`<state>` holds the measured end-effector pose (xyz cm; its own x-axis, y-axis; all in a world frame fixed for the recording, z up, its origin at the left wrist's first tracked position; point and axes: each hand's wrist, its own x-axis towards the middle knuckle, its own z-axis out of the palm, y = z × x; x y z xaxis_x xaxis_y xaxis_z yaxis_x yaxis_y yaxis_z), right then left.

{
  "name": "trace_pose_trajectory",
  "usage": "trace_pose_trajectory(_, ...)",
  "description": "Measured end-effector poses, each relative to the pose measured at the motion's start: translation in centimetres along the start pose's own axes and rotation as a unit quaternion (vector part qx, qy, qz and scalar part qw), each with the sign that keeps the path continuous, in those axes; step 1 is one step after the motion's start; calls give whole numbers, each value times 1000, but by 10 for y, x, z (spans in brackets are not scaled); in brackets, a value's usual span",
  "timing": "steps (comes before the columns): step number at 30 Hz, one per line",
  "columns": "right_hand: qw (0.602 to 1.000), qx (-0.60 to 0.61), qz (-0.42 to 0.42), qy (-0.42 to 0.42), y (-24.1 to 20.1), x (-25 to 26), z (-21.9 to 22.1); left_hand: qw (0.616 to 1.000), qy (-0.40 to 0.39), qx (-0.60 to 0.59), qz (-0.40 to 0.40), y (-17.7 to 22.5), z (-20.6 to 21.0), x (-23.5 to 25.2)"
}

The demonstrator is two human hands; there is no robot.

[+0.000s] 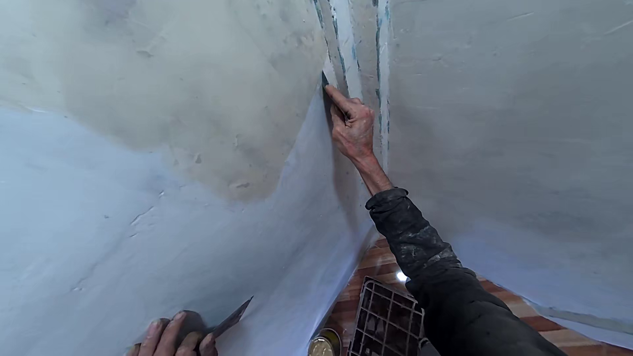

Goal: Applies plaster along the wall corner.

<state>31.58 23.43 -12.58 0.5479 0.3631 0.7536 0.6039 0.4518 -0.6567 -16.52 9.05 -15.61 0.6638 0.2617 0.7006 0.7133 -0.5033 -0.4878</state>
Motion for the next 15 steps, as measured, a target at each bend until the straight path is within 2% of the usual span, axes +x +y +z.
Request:
trace_pose_trajectory(3,998,32,-46,-34,5,-12,-6,1000,-1,10,-1,0,0,0)
trace_pose_trajectory(7,981,89,-96,-144,19,-27,-35,1000,0,9,13,-2,0,-4)
trace_pose_trajectory(11,980,122,32,-152,-3,-59,-88,1000,5,14,23,-5,2,-6)
trace_pose_trajectory(15,964,207,119,-120,-9,-57,-99,999,13,21,23,-4,2,-6)
